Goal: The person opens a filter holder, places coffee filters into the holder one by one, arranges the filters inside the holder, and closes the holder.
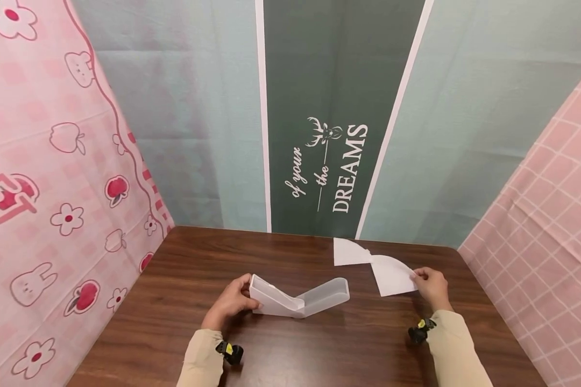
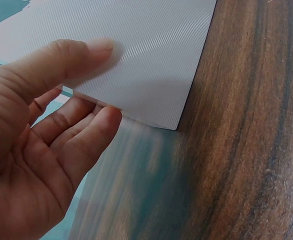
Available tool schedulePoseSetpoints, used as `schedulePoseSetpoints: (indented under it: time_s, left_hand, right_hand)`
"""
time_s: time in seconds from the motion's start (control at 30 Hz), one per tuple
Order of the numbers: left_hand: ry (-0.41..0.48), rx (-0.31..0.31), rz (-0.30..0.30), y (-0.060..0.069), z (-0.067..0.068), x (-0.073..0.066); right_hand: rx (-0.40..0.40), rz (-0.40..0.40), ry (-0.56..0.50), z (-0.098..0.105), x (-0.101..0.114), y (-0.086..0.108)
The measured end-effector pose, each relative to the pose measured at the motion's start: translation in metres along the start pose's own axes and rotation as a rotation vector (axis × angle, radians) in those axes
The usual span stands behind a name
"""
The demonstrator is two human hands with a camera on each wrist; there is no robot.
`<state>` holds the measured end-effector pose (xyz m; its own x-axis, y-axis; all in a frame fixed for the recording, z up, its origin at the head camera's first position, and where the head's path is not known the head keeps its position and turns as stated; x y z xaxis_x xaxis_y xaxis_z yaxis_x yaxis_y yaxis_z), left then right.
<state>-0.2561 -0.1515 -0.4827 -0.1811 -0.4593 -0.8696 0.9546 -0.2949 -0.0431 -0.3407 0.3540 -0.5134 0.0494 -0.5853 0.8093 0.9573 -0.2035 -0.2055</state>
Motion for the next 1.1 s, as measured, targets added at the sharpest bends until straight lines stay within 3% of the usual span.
schedulePoseSetpoints:
  time_s: [0.2,0.43,0.57,0.7,0.93,1.1]
  left_hand:
    - [-0.001,-0.002,0.002,-0.001,0.000,0.001]
    - [0.017,-0.005,-0.010,-0.013,-0.006,0.031]
    - [0.013,-0.007,-0.009,-0.014,-0.007,0.034]
    - [0.004,-0.011,-0.009,-0.012,-0.005,0.027]
    - [0.020,0.004,-0.019,-0.001,0.000,0.002]
    - [0.026,0.011,-0.020,-0.001,0.000,0.001]
  right_hand:
    - [-0.085,0.031,-0.053,0.005,0.011,0.007]
    - [-0.156,0.047,-0.102,0.009,0.020,0.009]
    - [-0.190,0.041,-0.136,0.013,0.024,0.010]
    - [-0.196,0.023,-0.162,0.014,0.025,0.010]
    - [-0.182,0.009,-0.202,0.014,0.026,0.012]
    - [-0.175,0.019,-0.224,0.015,0.035,0.020]
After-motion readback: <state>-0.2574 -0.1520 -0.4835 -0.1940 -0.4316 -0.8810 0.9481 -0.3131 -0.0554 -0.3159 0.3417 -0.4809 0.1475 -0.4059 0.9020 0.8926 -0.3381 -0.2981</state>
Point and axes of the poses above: each hand's wrist, its own y-axis away from the middle knuckle, its own z-axis out of the back of the hand, x = y × z, the point moved 4 cm from there along -y, towards the middle knuckle, and after that the axes turned 14 degrees about -y, right-handed, at the moved point
